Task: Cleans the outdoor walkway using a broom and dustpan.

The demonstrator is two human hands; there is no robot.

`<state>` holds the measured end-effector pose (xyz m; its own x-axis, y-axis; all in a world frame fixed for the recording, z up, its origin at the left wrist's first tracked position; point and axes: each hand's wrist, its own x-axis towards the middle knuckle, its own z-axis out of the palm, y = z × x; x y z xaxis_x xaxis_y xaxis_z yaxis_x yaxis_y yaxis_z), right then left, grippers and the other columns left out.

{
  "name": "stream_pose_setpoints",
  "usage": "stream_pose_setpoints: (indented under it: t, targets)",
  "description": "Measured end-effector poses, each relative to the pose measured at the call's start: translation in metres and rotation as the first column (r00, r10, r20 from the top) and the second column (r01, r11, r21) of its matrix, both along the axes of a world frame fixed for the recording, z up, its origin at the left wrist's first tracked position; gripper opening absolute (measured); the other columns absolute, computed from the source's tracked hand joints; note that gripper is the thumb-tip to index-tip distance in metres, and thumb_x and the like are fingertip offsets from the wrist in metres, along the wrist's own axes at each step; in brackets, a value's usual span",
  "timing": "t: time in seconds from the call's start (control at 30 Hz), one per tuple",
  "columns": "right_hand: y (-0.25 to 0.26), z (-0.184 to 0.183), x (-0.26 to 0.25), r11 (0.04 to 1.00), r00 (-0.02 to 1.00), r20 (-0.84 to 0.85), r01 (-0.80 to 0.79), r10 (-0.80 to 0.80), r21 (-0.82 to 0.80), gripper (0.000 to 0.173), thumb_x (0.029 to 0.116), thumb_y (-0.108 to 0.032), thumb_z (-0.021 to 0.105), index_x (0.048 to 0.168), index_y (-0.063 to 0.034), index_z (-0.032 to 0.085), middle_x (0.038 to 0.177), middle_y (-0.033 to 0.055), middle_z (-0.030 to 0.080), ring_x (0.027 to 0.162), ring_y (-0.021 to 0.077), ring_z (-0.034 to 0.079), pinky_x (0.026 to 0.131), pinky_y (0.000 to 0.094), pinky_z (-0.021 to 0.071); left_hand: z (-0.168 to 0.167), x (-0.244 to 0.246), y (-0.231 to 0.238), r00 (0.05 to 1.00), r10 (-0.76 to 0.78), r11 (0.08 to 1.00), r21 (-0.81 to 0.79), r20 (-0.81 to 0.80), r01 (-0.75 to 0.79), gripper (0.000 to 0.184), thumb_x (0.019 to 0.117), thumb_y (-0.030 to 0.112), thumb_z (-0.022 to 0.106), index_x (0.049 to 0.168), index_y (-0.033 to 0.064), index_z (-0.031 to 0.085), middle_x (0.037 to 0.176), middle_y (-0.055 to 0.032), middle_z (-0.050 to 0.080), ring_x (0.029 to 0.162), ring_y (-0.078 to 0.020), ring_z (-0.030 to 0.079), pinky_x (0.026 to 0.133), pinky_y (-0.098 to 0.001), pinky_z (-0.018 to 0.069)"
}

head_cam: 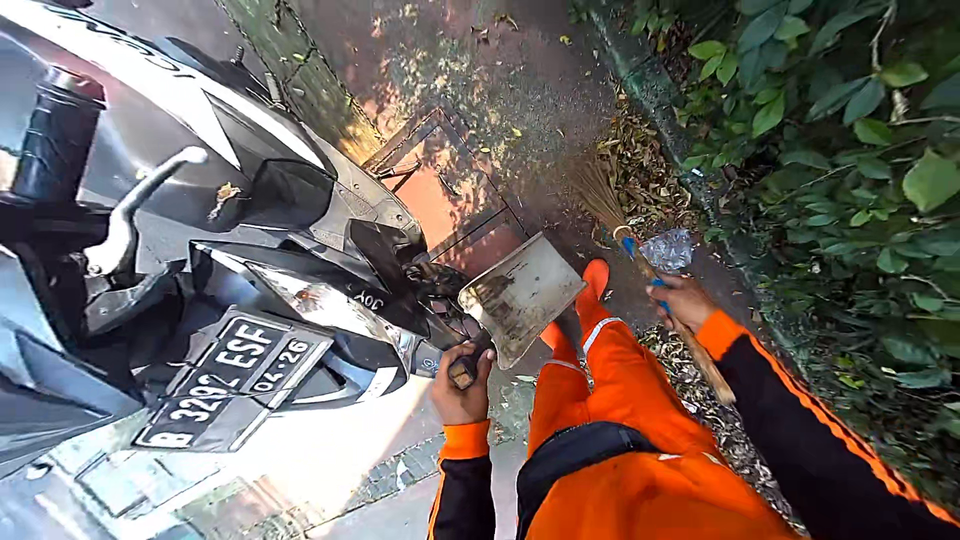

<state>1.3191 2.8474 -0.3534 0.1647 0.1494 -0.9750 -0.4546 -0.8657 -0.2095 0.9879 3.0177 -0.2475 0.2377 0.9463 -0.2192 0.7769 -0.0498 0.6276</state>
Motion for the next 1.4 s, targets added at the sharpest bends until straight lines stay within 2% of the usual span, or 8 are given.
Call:
stream_pose_setpoints:
  t: [0.2, 0.43, 0.67, 0.87, 1.0, 1.13, 1.23, 1.4]
  targets:
    - [0.085, 0.055, 0.004, 0.98, 1.0, -0.014, -0.014, 0.017, 0.198, 0.051, 0.1076, -0.016, 0.053, 0.157, -0.0113, 0.041, 0.089, 0.0086, 0.059, 0.055, 0.013, 0.05, 0.049, 0.0289, 0.0462, 0.017, 0.04, 0.08, 0.998, 0.067, 0.994, 0.09, 0.001, -0.066, 0.032, 0.0763, 0.011, 0.083, 0.102, -0.0024, 0.069, 0.097, -0.0107, 0.073, 0.09, -0.0124, 0.07, 0.082, -0.0316, 0.058]
    - [0.255, -0.157, 0.031, 0.965, 0.992, -0.119, -0.002, 0.034, 0.26, 0.029, 0.1063, -0.018, 0.057, 0.128, 0.0, 0.061, 0.081, 0.0083, 0.059, 0.055, 0.0135, 0.052, 0.05, 0.0301, 0.0483, -0.025, 0.081, 0.188, 0.982, 0.171, 0.982, 0.091, -0.081, -0.164, 0.035, 0.08, 0.01, 0.084, 0.109, -0.0026, 0.069, 0.104, -0.0141, 0.073, 0.097, -0.019, 0.069, 0.089, -0.0388, 0.056]
    - [0.342, 0.023, 0.015, 0.961, 0.977, -0.112, 0.2, -0.181, 0.192, 0.044, 0.1052, -0.012, 0.055, 0.148, -0.0045, 0.049, 0.083, 0.009, 0.058, 0.052, 0.0134, 0.051, 0.047, 0.029, 0.0479, -0.062, 0.103, 0.298, 0.991, 0.131, 0.986, 0.106, -0.019, -0.129, 0.036, 0.0782, 0.005, 0.083, 0.107, -0.0095, 0.067, 0.1, -0.0169, 0.073, 0.093, -0.0158, 0.071, 0.087, -0.0326, 0.0577]
    - [0.551, -0.158, 0.085, 0.922, 0.987, -0.107, 0.154, -0.124, 0.356, 0.038, 0.1061, -0.02, 0.057, 0.142, -0.0086, 0.053, 0.09, 0.0087, 0.06, 0.059, 0.0133, 0.053, 0.053, 0.029, 0.048, -0.074, 0.131, 0.353, 0.986, 0.169, 0.985, 0.041, -0.012, -0.168, 0.034, 0.0768, 0.001, 0.083, 0.105, -0.0061, 0.066, 0.101, -0.0112, 0.073, 0.096, -0.0102, 0.07, 0.088, -0.0278, 0.0575]
    - [0.48, -0.187, 0.118, 0.923, 0.949, -0.093, 0.315, -0.302, 0.221, 0.033, 0.1088, -0.022, 0.049, 0.137, -0.004, 0.053, 0.087, 0.0061, 0.056, 0.061, 0.0117, 0.05, 0.055, 0.0279, 0.0462, -0.078, 0.135, 0.373, 0.99, 0.136, 0.99, 0.044, -0.027, -0.135, 0.034, 0.0764, 0.004, 0.084, 0.104, -0.0063, 0.067, 0.102, -0.0116, 0.074, 0.1, -0.0108, 0.07, 0.092, -0.0279, 0.0561]
    - [0.343, -0.063, 0.075, 0.829, 0.828, -0.047, 0.557, -0.559, -0.039, 0.033, 0.1099, -0.018, 0.047, 0.14, -0.0047, 0.049, 0.082, 0.0035, 0.053, 0.053, 0.0092, 0.047, 0.046, 0.0244, 0.043, -0.079, 0.151, 0.38, 0.991, 0.133, 0.991, -0.01, 0.018, -0.133, 0.036, 0.0765, 0.001, 0.082, 0.106, -0.0074, 0.065, 0.102, -0.0119, 0.072, 0.097, -0.0114, 0.069, 0.089, -0.0275, 0.0568]
    - [0.334, 0.013, 0.063, 0.806, 0.806, -0.031, 0.591, -0.591, -0.008, 0.041, 0.1083, -0.013, 0.051, 0.148, -0.0053, 0.048, 0.087, 0.0068, 0.057, 0.053, 0.0116, 0.049, 0.046, 0.0267, 0.0449, -0.087, 0.166, 0.379, 0.998, 0.035, 0.999, 0.018, 0.043, -0.036, 0.035, 0.078, 0.003, 0.081, 0.107, -0.0089, 0.065, 0.102, -0.0147, 0.071, 0.096, -0.0136, 0.069, 0.089, -0.0294, 0.0563]
    - [0.343, -0.108, 0.103, 0.739, 0.763, -0.122, 0.646, -0.635, 0.193, 0.033, 0.1079, -0.019, 0.054, 0.136, -0.0004, 0.054, 0.086, 0.0069, 0.057, 0.056, 0.0109, 0.05, 0.049, 0.0264, 0.046, -0.094, 0.205, 0.365, 0.996, -0.09, 0.996, 0.022, 0.012, 0.09, 0.037, 0.0819, 0.002, 0.082, 0.112, -0.0099, 0.064, 0.1, -0.0179, 0.07, 0.094, -0.0193, 0.069, 0.088, -0.0361, 0.0576]
